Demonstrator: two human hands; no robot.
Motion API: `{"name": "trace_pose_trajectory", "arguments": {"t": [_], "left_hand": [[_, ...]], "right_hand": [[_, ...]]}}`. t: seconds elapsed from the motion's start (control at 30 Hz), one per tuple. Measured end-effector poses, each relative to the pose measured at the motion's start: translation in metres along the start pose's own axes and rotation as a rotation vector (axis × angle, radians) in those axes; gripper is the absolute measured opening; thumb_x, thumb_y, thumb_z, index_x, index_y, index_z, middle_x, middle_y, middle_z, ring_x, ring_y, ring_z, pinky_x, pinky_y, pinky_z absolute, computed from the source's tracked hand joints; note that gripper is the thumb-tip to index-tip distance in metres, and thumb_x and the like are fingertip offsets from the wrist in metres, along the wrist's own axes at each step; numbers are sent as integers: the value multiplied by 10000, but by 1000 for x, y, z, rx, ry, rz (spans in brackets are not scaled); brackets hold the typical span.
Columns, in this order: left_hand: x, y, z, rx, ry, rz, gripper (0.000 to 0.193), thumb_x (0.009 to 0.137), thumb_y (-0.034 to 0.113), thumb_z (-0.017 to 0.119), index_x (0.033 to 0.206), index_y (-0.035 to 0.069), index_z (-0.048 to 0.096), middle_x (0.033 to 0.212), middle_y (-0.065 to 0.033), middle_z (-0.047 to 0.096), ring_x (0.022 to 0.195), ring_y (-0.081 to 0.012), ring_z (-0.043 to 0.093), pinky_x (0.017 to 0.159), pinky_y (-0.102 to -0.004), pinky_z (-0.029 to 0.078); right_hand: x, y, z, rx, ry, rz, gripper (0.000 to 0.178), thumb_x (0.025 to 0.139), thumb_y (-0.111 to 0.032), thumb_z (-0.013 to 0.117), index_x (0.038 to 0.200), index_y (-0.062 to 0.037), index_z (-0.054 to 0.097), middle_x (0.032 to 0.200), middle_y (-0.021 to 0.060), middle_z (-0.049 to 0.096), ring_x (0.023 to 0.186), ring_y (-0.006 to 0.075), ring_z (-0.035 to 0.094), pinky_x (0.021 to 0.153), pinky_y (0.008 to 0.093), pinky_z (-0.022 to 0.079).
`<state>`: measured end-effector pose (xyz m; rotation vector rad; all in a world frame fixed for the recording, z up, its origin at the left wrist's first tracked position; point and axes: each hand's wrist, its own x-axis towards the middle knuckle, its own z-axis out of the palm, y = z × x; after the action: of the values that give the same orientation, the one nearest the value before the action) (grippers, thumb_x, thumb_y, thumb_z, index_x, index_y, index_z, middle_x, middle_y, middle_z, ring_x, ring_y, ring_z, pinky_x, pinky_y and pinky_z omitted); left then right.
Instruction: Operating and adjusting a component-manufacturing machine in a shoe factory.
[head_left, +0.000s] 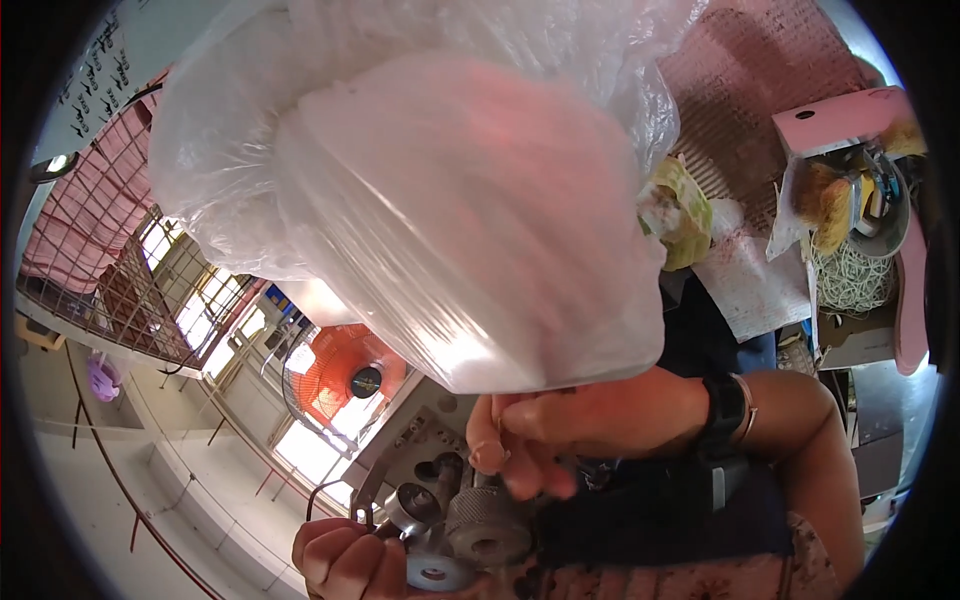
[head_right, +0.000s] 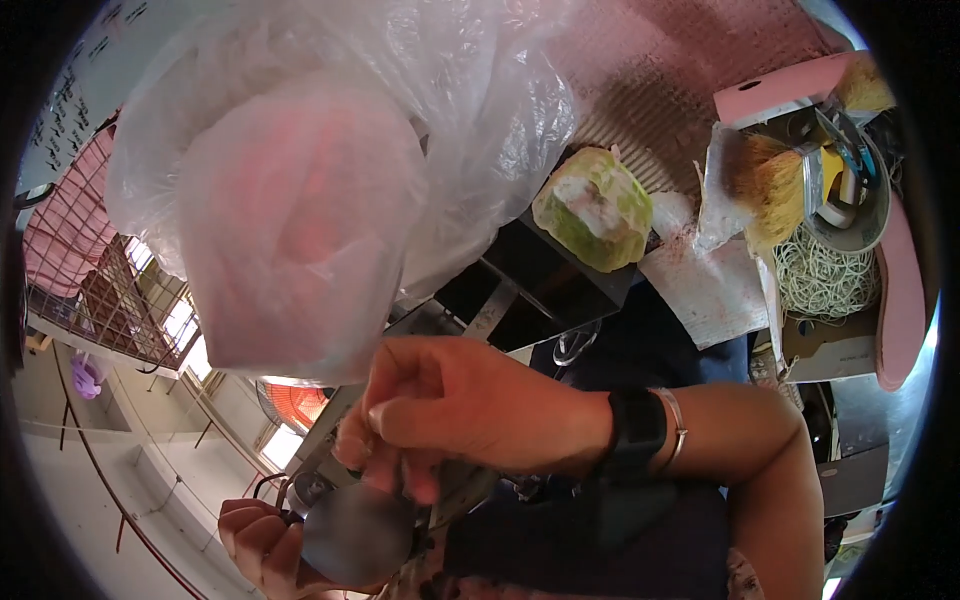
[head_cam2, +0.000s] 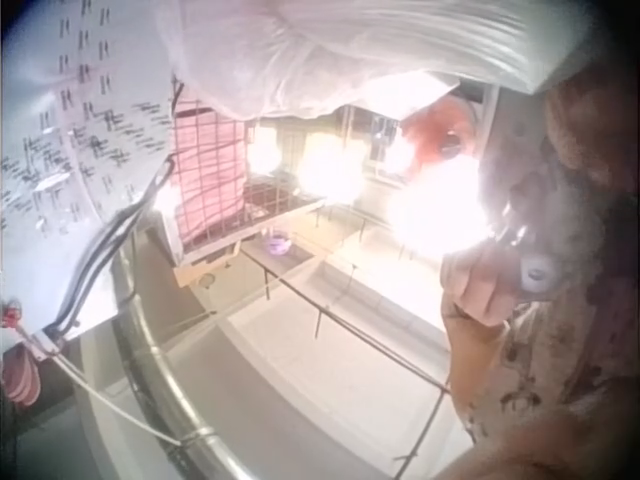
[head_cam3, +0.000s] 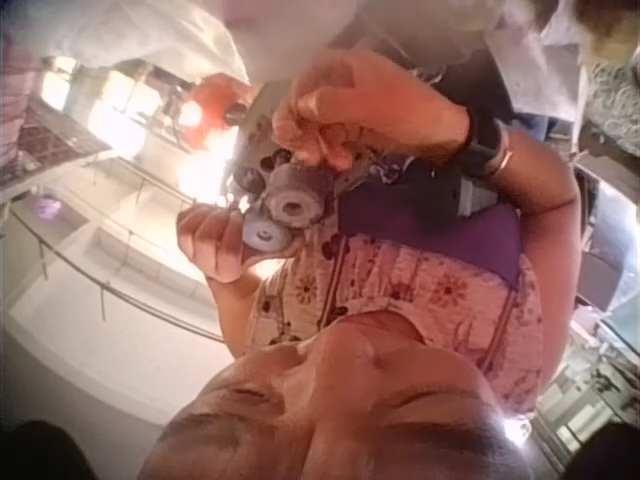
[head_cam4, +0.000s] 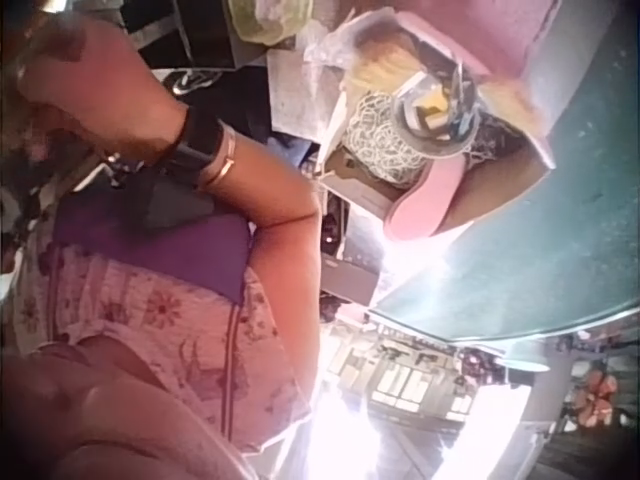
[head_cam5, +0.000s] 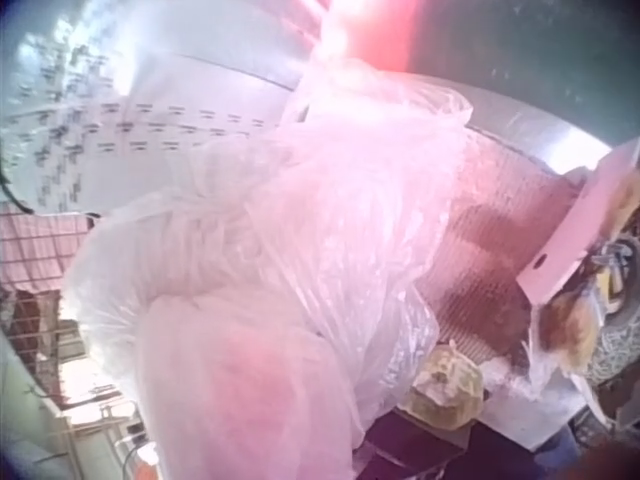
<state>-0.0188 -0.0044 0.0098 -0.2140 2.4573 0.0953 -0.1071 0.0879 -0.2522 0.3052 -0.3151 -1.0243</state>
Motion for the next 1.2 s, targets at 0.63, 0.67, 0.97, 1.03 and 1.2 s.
{"name": "trace_pose_trajectory", "arguments": {"t": [0.63,0.67,0.97,1.03,1.2], "left_hand": [[-1,-2,1,-19,31,-40,383,683,329,776,888,37,636,886,-84,616,797,-258,591,648,-390,540],[-2,-1,1,-21,34,-41,372,671,311,771,884,38,636,885,-84,617,799,-258,594,650,-389,541],[-5,0,4,-42,77,-39,315,561,154,724,845,46,644,879,-80,634,816,-258,623,669,-374,554],[-4,1,2,-43,71,-40,316,536,118,713,836,48,645,878,-79,638,820,-258,629,674,-371,557],[-1,6,-4,-1,-22,-92,328,539,94,693,851,29,619,885,-87,606,837,-257,607,690,-379,569]], "right_hand": [[-15,13,-3,-992,-52,-660,121,931,-72,666,1046,-39,645,998,94,579,904,278,638,752,356,528],[-16,12,-2,-1017,-65,-683,122,934,-83,660,1044,-35,638,992,96,576,900,278,639,743,359,530],[-14,9,4,-1287,-77,-796,179,935,-129,605,1044,3,554,961,113,533,855,284,617,698,363,544],[-13,8,2,-1327,-91,-805,180,933,-123,598,1045,7,543,964,117,526,850,285,612,694,365,545],[1,16,1,-1454,-52,-947,211,908,-126,627,1042,13,541,955,114,538,813,254,603,679,337,536]]}}
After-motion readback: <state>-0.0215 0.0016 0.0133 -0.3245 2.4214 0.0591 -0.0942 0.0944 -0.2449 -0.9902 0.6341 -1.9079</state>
